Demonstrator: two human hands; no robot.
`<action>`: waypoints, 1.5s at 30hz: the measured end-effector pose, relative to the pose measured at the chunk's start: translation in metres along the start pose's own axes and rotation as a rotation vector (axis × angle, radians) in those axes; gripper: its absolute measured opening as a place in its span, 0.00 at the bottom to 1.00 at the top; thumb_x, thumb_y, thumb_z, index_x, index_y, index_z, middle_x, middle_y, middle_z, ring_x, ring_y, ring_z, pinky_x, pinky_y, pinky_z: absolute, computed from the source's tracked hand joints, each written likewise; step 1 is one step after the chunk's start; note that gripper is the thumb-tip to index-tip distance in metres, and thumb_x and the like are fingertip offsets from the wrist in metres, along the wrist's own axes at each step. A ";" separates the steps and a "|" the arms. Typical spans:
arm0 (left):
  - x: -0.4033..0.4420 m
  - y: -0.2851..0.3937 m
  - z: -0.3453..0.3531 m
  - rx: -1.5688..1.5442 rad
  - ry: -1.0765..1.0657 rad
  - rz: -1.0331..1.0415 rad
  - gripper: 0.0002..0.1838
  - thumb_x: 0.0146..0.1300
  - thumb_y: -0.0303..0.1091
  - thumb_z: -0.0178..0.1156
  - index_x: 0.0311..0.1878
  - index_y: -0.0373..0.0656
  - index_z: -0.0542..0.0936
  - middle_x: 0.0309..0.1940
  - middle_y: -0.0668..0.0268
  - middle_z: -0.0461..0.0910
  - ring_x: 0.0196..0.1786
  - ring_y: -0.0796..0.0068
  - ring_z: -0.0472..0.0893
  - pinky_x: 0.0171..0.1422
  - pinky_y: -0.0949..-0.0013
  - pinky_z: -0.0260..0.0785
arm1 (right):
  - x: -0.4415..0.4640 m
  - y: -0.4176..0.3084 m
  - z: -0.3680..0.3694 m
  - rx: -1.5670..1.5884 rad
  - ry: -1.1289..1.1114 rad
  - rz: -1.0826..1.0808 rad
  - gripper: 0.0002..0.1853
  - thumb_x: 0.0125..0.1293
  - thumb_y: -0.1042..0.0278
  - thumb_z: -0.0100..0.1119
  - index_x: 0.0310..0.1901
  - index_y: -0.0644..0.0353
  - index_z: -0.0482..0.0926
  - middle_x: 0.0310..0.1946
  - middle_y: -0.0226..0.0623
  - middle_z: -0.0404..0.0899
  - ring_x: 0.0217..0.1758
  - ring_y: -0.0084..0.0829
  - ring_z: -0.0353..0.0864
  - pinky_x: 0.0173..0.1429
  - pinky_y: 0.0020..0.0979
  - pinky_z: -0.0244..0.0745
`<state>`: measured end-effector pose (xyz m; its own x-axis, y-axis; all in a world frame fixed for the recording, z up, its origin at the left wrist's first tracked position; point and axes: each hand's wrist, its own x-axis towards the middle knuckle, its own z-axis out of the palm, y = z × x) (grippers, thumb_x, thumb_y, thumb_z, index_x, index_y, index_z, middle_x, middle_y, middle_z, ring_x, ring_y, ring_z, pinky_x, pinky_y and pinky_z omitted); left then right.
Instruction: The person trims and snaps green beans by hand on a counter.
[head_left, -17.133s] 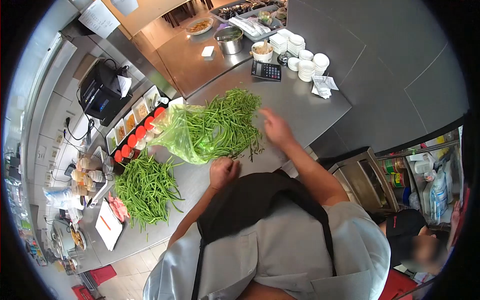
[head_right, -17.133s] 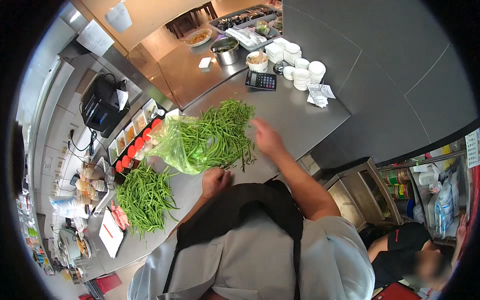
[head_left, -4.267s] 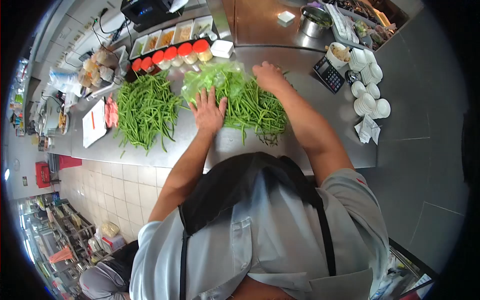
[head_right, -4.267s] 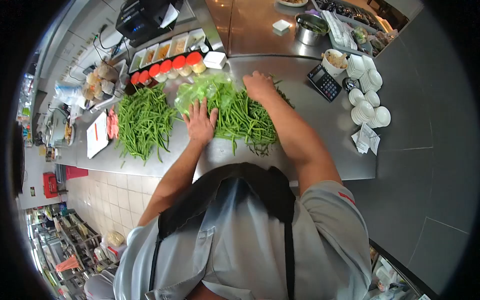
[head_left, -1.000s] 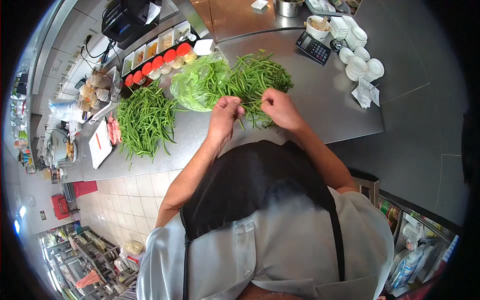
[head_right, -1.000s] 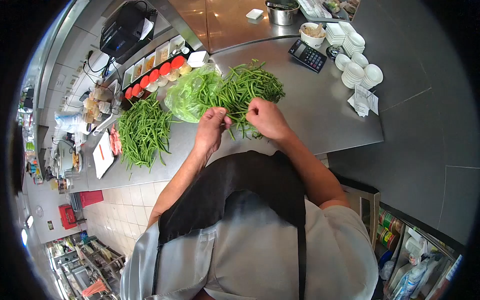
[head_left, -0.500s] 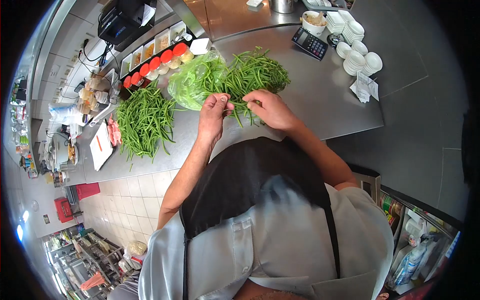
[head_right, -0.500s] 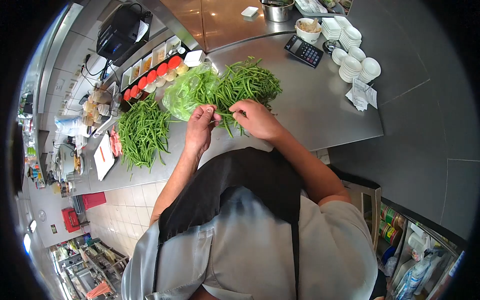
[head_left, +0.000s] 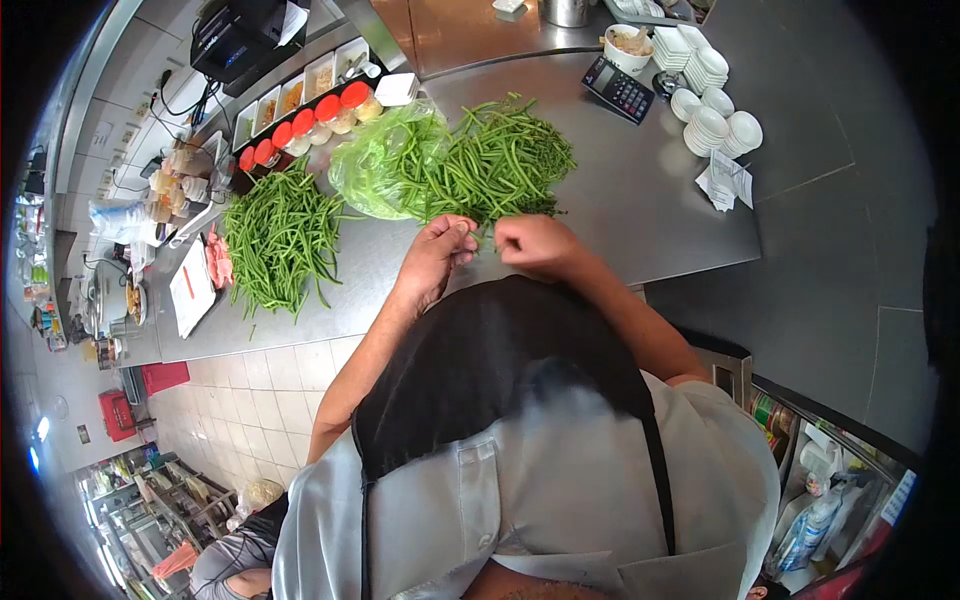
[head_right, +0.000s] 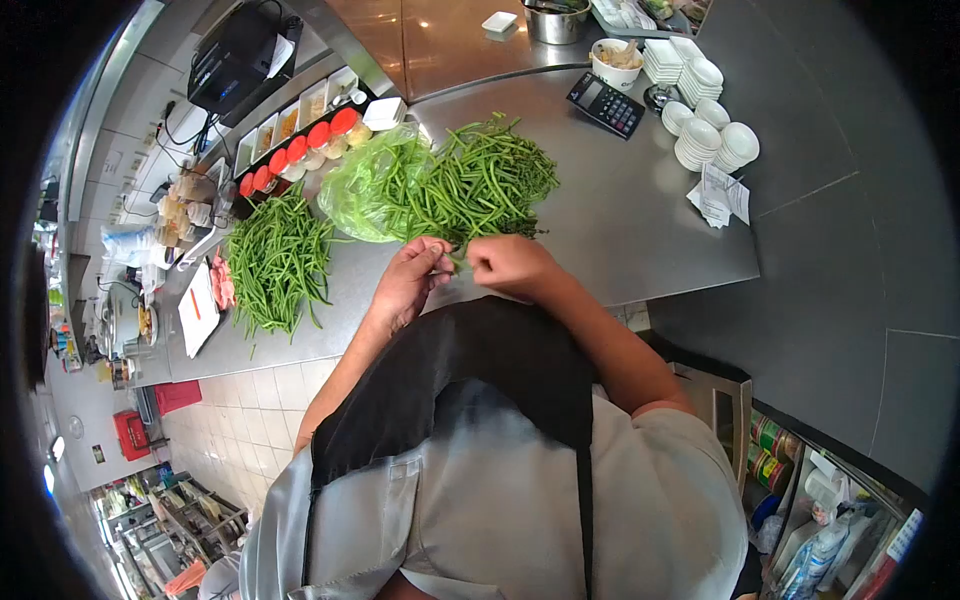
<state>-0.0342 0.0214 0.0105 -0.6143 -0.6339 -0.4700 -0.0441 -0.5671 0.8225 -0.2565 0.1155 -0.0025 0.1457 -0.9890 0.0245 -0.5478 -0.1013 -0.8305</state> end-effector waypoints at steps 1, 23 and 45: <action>0.001 -0.001 -0.003 -0.058 -0.002 -0.017 0.09 0.86 0.37 0.55 0.54 0.44 0.81 0.41 0.69 0.85 0.45 0.76 0.87 0.52 0.70 0.80 | -0.004 0.002 -0.008 -0.041 0.062 0.060 0.05 0.61 0.66 0.63 0.36 0.56 0.80 0.31 0.43 0.83 0.35 0.48 0.84 0.41 0.46 0.78; 0.024 0.005 0.022 0.180 -0.099 0.220 0.05 0.81 0.28 0.57 0.47 0.39 0.80 0.45 0.62 0.87 0.44 0.74 0.86 0.55 0.68 0.80 | -0.001 0.037 -0.022 -0.149 0.056 0.004 0.08 0.63 0.65 0.64 0.36 0.61 0.82 0.32 0.44 0.84 0.36 0.45 0.84 0.41 0.44 0.78; 0.045 0.026 0.040 1.210 0.119 0.911 0.15 0.61 0.27 0.70 0.52 0.42 0.85 0.43 0.54 0.82 0.51 0.46 0.83 0.58 0.49 0.77 | 0.033 0.060 -0.026 -0.337 0.404 0.144 0.07 0.69 0.68 0.65 0.42 0.59 0.77 0.41 0.51 0.80 0.47 0.59 0.82 0.49 0.55 0.77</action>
<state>-0.0943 -0.0007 0.0237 -0.7253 -0.5903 0.3541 -0.3328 0.7510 0.5703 -0.3059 0.0735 -0.0376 -0.2421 -0.9514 0.1901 -0.7821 0.0754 -0.6186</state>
